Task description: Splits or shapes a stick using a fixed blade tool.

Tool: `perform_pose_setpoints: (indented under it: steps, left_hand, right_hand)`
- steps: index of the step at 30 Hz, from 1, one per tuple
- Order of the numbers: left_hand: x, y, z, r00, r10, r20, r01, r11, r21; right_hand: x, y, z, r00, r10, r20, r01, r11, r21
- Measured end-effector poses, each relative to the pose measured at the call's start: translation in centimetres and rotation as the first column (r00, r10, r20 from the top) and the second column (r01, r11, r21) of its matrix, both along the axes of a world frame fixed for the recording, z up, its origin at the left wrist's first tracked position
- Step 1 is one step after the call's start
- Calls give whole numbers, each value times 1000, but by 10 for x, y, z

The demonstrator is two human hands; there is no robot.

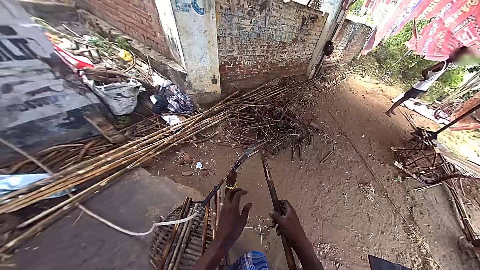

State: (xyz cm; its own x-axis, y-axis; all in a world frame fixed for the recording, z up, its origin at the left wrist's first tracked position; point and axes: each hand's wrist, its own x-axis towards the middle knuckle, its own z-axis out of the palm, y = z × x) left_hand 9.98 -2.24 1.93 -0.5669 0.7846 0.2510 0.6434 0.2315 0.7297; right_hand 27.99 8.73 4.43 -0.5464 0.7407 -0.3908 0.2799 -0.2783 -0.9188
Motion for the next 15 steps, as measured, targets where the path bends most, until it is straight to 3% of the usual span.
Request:
perform_pose_setpoints:
  steps: [5, 7, 9, 15]
  left_hand:
    - [-3, -38, -24, 958, 4, 287, 78, 959, -272]
    - [-3, -53, -33, 946, -12, 323, 123, 937, -326]
    - [-5, -68, -43, 934, -3, 356, 140, 924, -357]
    - [-20, -111, -68, 891, 89, 445, 146, 872, -467]
  right_hand:
    - [-45, 29, -8, 991, -41, 129, 15, 980, 197]
    - [-56, 40, -12, 966, -68, 251, -1, 965, 264]
    - [-63, 47, -11, 942, -58, 332, -22, 972, 234]
    - [-65, 59, -21, 922, -88, 376, -36, 950, 310]
